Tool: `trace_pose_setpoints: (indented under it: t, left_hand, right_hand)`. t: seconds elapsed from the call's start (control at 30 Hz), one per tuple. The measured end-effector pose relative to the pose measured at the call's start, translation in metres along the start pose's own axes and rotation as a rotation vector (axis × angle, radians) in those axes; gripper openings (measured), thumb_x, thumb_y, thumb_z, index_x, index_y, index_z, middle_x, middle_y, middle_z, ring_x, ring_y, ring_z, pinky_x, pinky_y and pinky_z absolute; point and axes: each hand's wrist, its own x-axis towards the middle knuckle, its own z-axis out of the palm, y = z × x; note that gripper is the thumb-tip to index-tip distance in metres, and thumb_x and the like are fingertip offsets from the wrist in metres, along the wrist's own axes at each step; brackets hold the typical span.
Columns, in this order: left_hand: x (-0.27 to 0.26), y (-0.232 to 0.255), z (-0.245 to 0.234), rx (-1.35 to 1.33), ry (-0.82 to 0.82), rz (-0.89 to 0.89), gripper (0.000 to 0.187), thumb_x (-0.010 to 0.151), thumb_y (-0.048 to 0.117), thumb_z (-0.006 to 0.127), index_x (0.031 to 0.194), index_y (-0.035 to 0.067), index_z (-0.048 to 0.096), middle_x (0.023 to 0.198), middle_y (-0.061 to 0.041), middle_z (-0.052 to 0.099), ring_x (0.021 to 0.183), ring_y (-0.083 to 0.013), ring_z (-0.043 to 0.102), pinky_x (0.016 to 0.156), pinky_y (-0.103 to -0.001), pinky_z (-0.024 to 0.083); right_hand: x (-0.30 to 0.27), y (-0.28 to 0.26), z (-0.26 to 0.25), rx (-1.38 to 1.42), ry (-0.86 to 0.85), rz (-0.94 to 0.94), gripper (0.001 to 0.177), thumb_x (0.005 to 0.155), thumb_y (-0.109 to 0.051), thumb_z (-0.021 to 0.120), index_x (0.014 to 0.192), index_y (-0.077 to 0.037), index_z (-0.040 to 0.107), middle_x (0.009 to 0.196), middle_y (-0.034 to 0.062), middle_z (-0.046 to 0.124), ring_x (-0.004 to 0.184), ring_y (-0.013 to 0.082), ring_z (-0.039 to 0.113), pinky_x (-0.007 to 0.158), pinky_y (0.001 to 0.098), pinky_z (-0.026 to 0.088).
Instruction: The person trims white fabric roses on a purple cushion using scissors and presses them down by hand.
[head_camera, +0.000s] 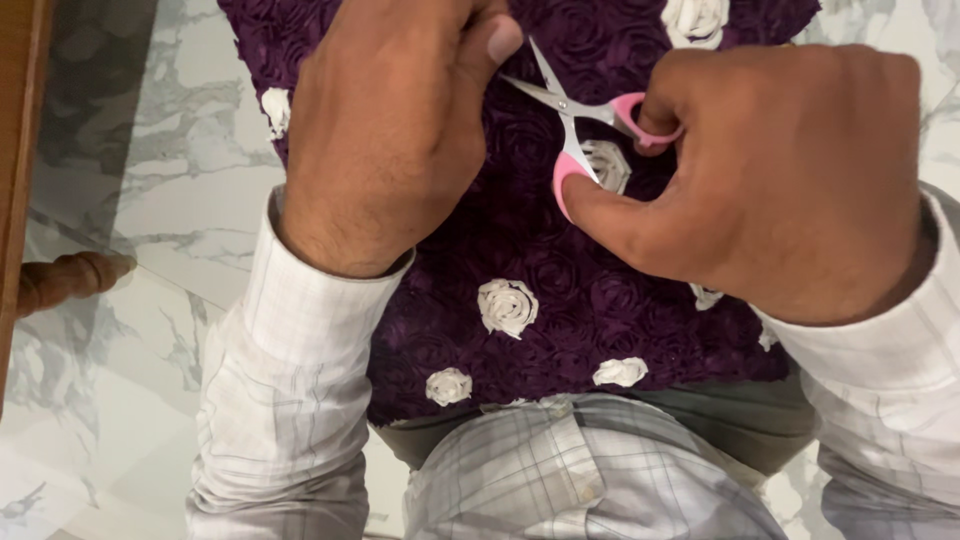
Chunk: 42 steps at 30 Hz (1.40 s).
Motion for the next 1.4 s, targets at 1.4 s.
trace_pose_setpoints:
  t: [1.4]
  left_hand:
    - [-0.071, -0.024, -0.032, -0.100, 0.197, -0.233, 0.025, 0.127, 0.016, 0.043, 0.108, 0.002, 0.050, 0.091, -0.007, 0.046, 0.079, -0.0149, 0.044, 0.072, -0.028, 0.036]
  right_hand:
    - [-0.042, 0.030, 0.012, 0.724, 0.075, 0.323, 0.030, 0.092, -0.017, 0.085, 0.087, -0.001, 0.060, 0.076, 0.0059, 0.062, 0.060, 0.0066, 0.056, 0.052, 0.0189, 0.041]
